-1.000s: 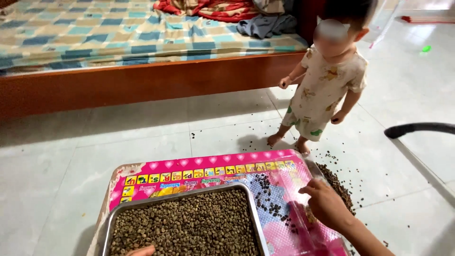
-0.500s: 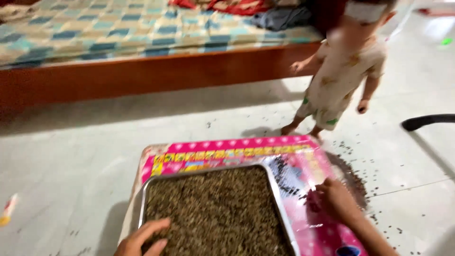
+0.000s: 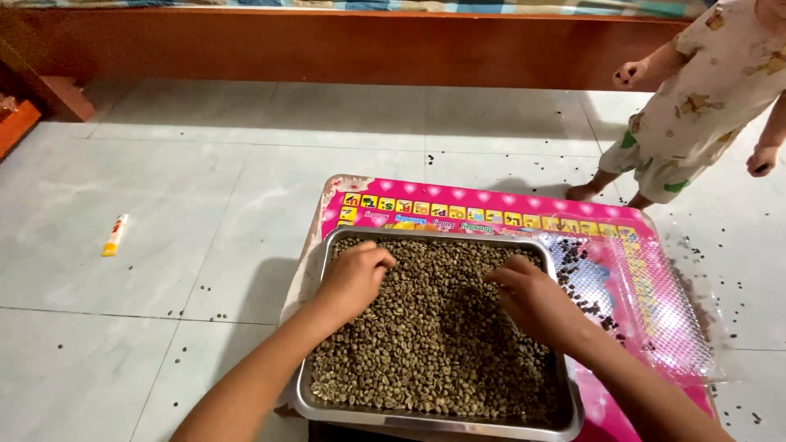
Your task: Manually sorting green coffee beans on a tray to remove defects or categorize them.
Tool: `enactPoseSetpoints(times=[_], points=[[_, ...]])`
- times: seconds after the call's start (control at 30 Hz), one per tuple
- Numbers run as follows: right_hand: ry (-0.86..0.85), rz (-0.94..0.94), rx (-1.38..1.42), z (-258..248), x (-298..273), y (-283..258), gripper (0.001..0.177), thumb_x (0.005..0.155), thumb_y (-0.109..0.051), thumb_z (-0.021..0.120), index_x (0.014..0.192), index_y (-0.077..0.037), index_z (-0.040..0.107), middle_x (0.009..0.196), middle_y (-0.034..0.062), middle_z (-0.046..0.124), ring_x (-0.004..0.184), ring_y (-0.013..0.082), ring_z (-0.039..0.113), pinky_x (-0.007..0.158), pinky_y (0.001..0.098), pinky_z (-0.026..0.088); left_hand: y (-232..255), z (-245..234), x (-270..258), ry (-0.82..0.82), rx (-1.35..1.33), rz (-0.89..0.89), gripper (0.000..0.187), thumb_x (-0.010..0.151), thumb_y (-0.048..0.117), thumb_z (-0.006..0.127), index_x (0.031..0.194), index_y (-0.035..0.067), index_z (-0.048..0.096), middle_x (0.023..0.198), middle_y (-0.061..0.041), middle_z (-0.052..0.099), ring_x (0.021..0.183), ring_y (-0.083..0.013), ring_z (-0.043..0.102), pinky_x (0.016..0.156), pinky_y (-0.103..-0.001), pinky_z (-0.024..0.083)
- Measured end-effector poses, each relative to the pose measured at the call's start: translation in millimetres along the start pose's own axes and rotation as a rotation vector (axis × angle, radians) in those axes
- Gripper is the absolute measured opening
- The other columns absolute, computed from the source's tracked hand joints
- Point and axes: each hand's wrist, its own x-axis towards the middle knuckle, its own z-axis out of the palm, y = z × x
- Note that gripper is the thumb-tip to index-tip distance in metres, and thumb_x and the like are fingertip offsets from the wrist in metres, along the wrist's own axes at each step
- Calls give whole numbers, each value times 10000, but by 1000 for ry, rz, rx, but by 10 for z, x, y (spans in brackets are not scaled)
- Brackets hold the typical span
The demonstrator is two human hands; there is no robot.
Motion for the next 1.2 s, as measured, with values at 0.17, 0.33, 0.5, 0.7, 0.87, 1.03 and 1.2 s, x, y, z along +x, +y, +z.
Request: enactPoseSetpoints(times=[0.17, 0.33, 0.5, 0.7, 0.87, 1.03, 1.2], points=[[-126, -175, 137, 89, 365, -459, 277, 938, 17, 549, 1173, -16, 692, 1041, 148, 662, 924, 353, 724, 755, 486, 601, 21, 204, 268, -73, 70, 81, 167, 939, 12, 611, 1014, 79, 744, 938, -84, 705, 853, -290, 692, 732, -388, 571], [-173, -172, 217, 184, 530, -513, 235, 940, 3, 574, 1100, -42, 740, 963, 112, 677, 846, 292, 725, 696, 391, 588, 99, 147, 287, -185, 135, 134, 194, 932, 26, 656, 1113, 1, 722, 964, -137, 636, 846, -334, 657, 698, -414, 574], [-112, -259, 231, 350, 780, -520, 191, 915, 0, 620, 1049, -47, 748, 940, 132, 669, 861, 328, 707, 704, 407, 577, 39, -86, 203, -116, 13, -9, 247, 906, 9, 669, 1150, 23, 704, 1077, -157, 664, 1029, -383, 675, 823, -452, 577], [-150, -542, 12, 869, 1112, -448, 186, 842, -6, 701, 1022, -32, 743, 972, 136, 685, 925, 346, 709, 755, 423, 593, -8, -275, -33, -70, -53, -164, 222, 940, 52, 639, 1150, 58, 712, 1091, -159, 676, 1027, -372, 688, 819, -452, 578], [-187, -444, 16, 606, 870, -424, 127, 870, -51, 670, 980, -42, 734, 917, 123, 698, 855, 348, 728, 701, 445, 593, -13, -369, -186, -91, -105, -200, 199, 946, 52, 631, 1124, 45, 720, 1076, -166, 697, 1036, -374, 694, 829, -443, 591], [-208, 213, 845, 443, 422, -99, 118, 910, 24, 590, 997, 18, 670, 765, 157, 668, 580, 240, 664, 496, 369, 549, 89, -310, -140, -203, -76, -50, 171, 924, -14, 636, 1047, 26, 748, 1022, -168, 737, 1034, -368, 712, 859, -446, 608], [-226, 472, 1385, 456, 322, 4, 248, 998, -18, 414, 1089, 72, 626, 969, 210, 626, 785, 275, 638, 625, 402, 546, 14, -38, -129, -242, 103, 78, 96, 905, 23, 664, 985, 12, 716, 940, -164, 682, 872, -399, 692, 723, -475, 603]])
